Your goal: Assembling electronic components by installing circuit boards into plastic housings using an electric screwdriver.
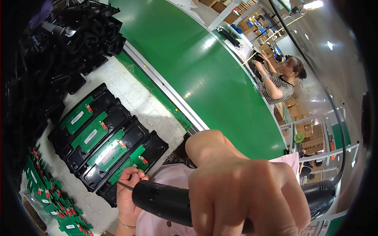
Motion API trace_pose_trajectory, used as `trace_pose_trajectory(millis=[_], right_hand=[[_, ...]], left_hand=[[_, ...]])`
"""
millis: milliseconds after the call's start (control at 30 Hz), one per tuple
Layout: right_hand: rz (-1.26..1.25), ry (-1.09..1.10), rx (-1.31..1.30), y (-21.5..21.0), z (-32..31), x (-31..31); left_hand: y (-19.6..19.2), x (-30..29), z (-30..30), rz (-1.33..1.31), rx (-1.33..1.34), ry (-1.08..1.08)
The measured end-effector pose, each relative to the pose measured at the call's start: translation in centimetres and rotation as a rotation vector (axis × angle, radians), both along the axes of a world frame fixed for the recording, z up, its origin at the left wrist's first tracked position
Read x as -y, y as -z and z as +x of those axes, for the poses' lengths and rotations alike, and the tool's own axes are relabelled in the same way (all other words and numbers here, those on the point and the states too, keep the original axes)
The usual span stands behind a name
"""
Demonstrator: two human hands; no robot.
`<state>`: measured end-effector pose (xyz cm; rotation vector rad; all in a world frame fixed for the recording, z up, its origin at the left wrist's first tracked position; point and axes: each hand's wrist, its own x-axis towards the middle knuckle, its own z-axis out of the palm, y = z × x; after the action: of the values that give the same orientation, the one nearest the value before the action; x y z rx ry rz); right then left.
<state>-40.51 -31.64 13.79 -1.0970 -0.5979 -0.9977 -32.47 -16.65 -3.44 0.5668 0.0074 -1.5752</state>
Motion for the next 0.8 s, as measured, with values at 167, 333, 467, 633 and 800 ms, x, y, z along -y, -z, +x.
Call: trace_pose_trajectory(millis=[167, 333, 467, 633, 800], right_hand=[[-0.007, 0.03, 0.036, -0.3, -0.4, 0.8], [0.018, 0.065, 0.056, 0.4, -0.7, 0.3], [0.034, 0.105, 0.057, 0.6, -1.5, -0.2], [0.007, 0.147, 0.059, 0.6, -1.8, -1.0], [-0.074, 0.1, -0.017, 2.2, -1.5, -0.2]], left_hand=[[-0.9, -0.1, -0.1, 0.041, -0.115, -0.061], [-0.1, 0.1, 0.9, 0.081, -0.064, -0.024], [-0.1, 0.4, 0.9, 0.078, -0.022, -0.028], [0.9, 0.5, 0.4, 0.013, -0.122, -0.04], [1.4, 0.8, 1.1, -0.03, -0.083, -0.072]])
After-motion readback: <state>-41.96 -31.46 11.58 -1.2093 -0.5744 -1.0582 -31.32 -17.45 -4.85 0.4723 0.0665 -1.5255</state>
